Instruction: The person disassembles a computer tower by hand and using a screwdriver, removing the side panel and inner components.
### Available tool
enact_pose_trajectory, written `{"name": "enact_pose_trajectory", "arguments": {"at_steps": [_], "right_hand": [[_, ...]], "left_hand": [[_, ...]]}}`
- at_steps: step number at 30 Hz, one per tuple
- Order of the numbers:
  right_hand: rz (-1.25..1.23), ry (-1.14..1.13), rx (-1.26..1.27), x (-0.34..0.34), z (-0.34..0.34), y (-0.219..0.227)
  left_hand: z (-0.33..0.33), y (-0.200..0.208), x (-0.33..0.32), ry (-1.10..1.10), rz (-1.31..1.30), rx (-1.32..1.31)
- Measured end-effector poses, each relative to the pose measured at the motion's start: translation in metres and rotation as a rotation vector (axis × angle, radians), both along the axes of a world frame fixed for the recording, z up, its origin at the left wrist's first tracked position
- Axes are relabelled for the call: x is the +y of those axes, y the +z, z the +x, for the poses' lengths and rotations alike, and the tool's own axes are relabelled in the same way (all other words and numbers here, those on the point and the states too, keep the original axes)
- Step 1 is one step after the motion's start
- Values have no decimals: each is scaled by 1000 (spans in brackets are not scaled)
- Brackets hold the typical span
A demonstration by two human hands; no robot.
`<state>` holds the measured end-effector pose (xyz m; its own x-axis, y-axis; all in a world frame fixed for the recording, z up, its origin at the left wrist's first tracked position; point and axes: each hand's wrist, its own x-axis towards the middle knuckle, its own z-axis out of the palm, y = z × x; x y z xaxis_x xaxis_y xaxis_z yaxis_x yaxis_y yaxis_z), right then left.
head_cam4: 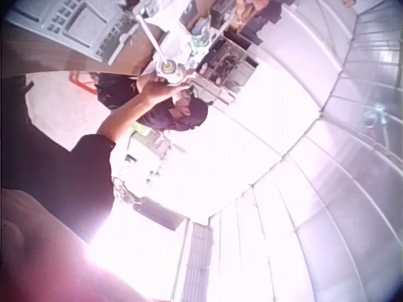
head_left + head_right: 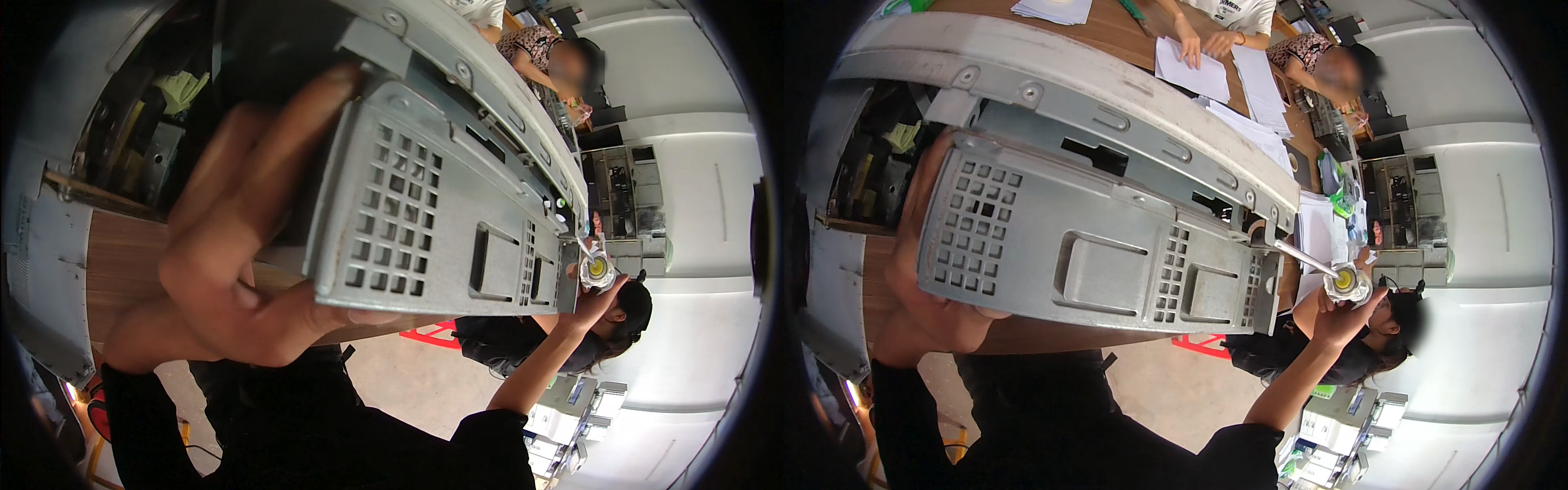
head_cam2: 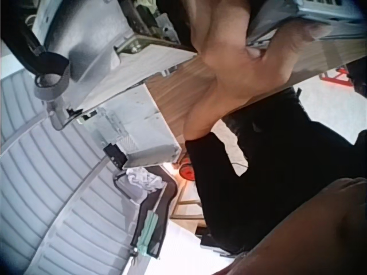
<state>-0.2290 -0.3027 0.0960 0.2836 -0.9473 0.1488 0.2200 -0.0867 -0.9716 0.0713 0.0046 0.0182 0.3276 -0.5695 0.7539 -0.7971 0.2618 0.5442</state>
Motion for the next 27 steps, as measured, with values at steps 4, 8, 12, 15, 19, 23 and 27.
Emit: {"name": "enact_pose_trajectory", "arguments": {"at_steps": [4,8,12,15,19,23,27], "right_hand": [[-25,43,-118,4,-13,-1],[-158,329,-62,-21,-36,0],[-93,393,78,-21,-27,5],[-1,247,-6,-3,-11,2],[3,57,-171,16,-2,2],[-107,711,-43,-38,-51,-3],[-244,126,141,-23,-32,-3]], "left_hand": [[2,-2,-4,-26,-52,-12],[-3,-2,-4,-51,-78,72],[1,-2,-3,-64,-91,-2],[-2,-3,-2,-48,-65,19],[-2,-3,-2,-71,-85,120],[1,-6,-4,-116,-113,-26],[-2,0,-4,-55,-133,29]]}}
